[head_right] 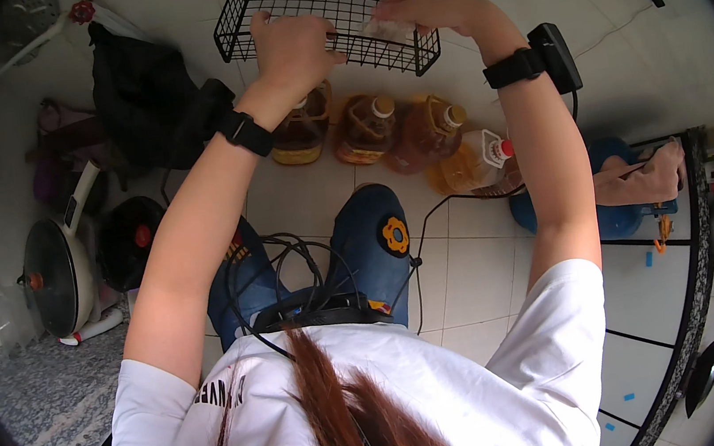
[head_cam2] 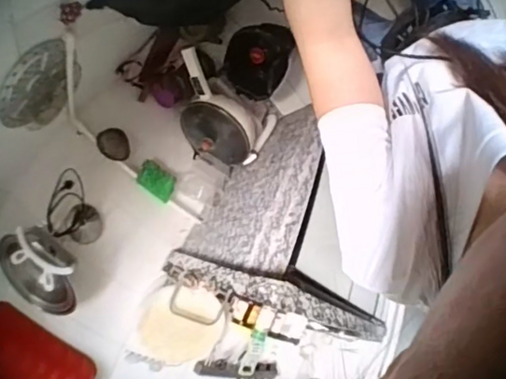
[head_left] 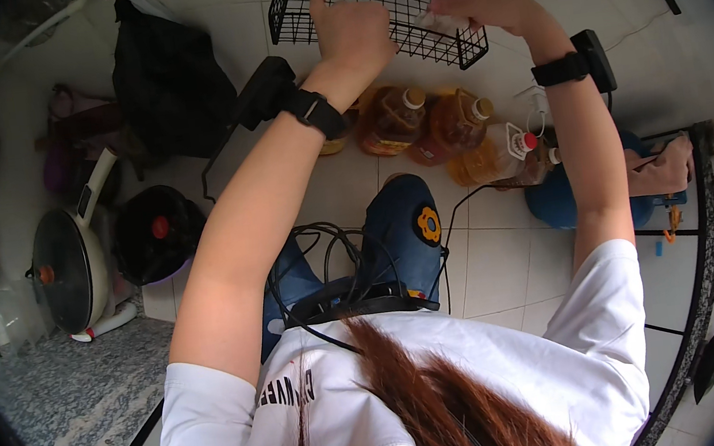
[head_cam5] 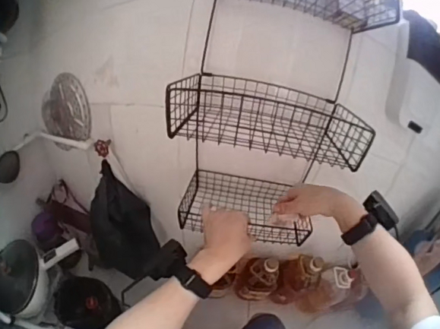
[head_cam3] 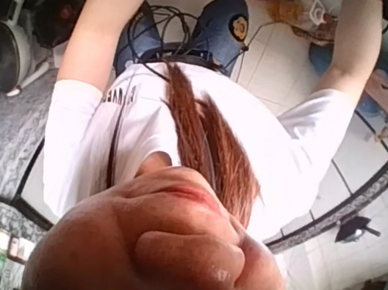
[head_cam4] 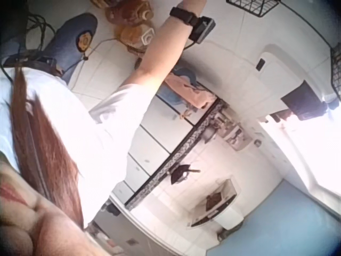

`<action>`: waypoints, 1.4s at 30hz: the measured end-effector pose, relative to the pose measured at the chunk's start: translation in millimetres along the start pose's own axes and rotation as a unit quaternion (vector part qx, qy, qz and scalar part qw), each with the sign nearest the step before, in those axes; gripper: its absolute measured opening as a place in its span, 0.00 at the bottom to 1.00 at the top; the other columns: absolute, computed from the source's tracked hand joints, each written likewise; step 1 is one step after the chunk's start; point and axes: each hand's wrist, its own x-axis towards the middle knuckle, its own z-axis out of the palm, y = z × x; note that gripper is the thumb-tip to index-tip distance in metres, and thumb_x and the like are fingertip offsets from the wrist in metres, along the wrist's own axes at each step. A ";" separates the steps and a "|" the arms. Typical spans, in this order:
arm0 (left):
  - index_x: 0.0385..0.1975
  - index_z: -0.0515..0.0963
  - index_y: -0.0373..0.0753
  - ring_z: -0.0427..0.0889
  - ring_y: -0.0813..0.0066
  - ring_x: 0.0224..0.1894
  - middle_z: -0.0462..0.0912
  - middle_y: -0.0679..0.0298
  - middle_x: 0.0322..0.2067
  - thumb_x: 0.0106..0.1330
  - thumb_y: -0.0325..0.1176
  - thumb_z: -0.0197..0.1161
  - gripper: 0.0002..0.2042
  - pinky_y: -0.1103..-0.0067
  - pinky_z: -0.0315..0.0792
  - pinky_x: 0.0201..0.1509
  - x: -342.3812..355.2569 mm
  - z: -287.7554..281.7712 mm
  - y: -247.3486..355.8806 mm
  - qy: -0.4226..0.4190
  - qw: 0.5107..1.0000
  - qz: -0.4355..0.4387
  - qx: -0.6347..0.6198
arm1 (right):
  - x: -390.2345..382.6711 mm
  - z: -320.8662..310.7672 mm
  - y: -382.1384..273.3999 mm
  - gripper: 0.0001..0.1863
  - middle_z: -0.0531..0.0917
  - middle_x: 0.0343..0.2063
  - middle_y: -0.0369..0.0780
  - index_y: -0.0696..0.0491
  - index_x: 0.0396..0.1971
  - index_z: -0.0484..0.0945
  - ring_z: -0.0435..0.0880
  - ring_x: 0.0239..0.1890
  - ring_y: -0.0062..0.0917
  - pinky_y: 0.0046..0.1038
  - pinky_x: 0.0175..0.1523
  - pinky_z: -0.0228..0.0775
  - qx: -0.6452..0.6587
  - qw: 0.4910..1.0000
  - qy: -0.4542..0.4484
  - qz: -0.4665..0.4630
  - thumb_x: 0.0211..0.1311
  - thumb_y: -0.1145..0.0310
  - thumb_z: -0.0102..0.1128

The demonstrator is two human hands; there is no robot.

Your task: Cleaning a wall and installing an adhesive wire shelf.

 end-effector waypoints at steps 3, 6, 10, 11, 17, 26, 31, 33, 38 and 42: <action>0.33 0.82 0.48 0.79 0.69 0.36 0.82 0.65 0.27 0.45 0.44 0.69 0.15 0.62 0.51 0.57 -0.2 0.1 1.8 0.000 1.000 0.006 0.003 | 8.6 -3.1 10.6 0.15 0.78 0.17 0.34 0.53 0.31 0.82 0.73 0.18 0.17 0.20 0.25 0.65 -0.029 1.000 0.005 0.009 0.54 0.57 0.55; 0.33 0.82 0.47 0.79 0.68 0.36 0.82 0.65 0.28 0.45 0.45 0.69 0.16 0.61 0.51 0.57 0.7 -1.0 -0.3 0.006 1.000 0.002 0.012 | 27.8 -2.5 5.1 0.12 0.78 0.15 0.35 0.53 0.27 0.82 0.73 0.17 0.19 0.22 0.23 0.66 -0.209 0.972 -0.095 0.043 0.47 0.63 0.55; 0.33 0.82 0.46 0.80 0.68 0.37 0.83 0.65 0.28 0.44 0.45 0.69 0.16 0.61 0.51 0.57 0.8 -1.3 -2.9 -0.009 1.000 0.007 0.010 | 28.6 0.3 -10.9 0.11 0.79 0.16 0.36 0.52 0.27 0.82 0.74 0.17 0.21 0.24 0.24 0.67 -0.263 0.949 -0.157 0.071 0.41 0.71 0.53; 0.33 0.82 0.46 0.80 0.68 0.37 0.82 0.65 0.29 0.44 0.45 0.69 0.17 0.61 0.51 0.57 0.4 -1.1 -2.8 -0.005 1.000 0.007 0.006 | 28.3 -1.1 -16.3 0.10 0.79 0.18 0.34 0.50 0.27 0.82 0.74 0.19 0.20 0.24 0.25 0.68 -0.290 0.940 -0.156 0.091 0.43 0.67 0.56; 0.33 0.82 0.46 0.80 0.68 0.37 0.83 0.64 0.29 0.44 0.45 0.69 0.17 0.61 0.51 0.57 -0.3 -1.3 0.2 -0.003 1.000 0.001 0.009 | 28.3 -9.8 -24.5 0.12 0.79 0.19 0.31 0.48 0.29 0.82 0.73 0.20 0.16 0.22 0.25 0.66 -0.249 0.922 -0.285 0.080 0.47 0.57 0.62; 0.33 0.82 0.46 0.80 0.69 0.37 0.83 0.64 0.30 0.44 0.47 0.69 0.18 0.61 0.50 0.58 -0.5 -1.0 0.0 -0.008 1.000 0.004 0.005 | 26.0 -6.7 -1.3 0.13 0.75 0.16 0.31 0.49 0.35 0.81 0.71 0.18 0.16 0.20 0.24 0.66 -0.166 0.947 -0.268 0.057 0.49 0.60 0.60; 0.23 0.81 0.47 0.79 0.67 0.34 0.81 0.66 0.23 0.43 0.45 0.69 0.11 0.61 0.52 0.57 -2.3 4.1 -5.4 0.045 0.999 0.017 -0.004 | 8.5 -7.2 13.2 0.12 0.72 0.15 0.31 0.53 0.37 0.79 0.68 0.17 0.14 0.19 0.23 0.65 0.027 0.992 -0.121 0.016 0.56 0.63 0.57; 0.23 0.82 0.47 0.79 0.67 0.35 0.81 0.65 0.24 0.43 0.46 0.69 0.12 0.60 0.52 0.57 -1.2 0.6 -4.0 0.037 0.999 0.019 -0.009 | 3.2 -5.4 21.0 0.12 0.72 0.16 0.31 0.54 0.38 0.78 0.67 0.17 0.13 0.18 0.24 0.65 0.153 0.985 -0.074 -0.017 0.58 0.64 0.55; 0.50 0.73 0.42 0.78 0.62 0.44 0.82 0.60 0.36 0.46 0.51 0.67 0.31 0.58 0.54 0.59 -3.3 0.0 -9.6 0.098 0.993 0.060 -0.014 | -3.5 15.4 23.8 0.15 0.72 0.22 0.30 0.57 0.41 0.76 0.68 0.22 0.12 0.14 0.28 0.64 0.556 0.809 0.167 -0.092 0.60 0.63 0.55; 0.56 0.65 0.37 0.79 0.65 0.45 0.81 0.56 0.38 0.50 0.48 0.67 0.35 0.68 0.65 0.55 11.3 -13.2 -10.0 0.191 0.952 0.100 -0.216 | -5.9 37.5 -0.7 0.15 0.72 0.22 0.31 0.59 0.42 0.75 0.69 0.23 0.12 0.15 0.28 0.65 0.496 0.838 0.224 -0.046 0.60 0.64 0.55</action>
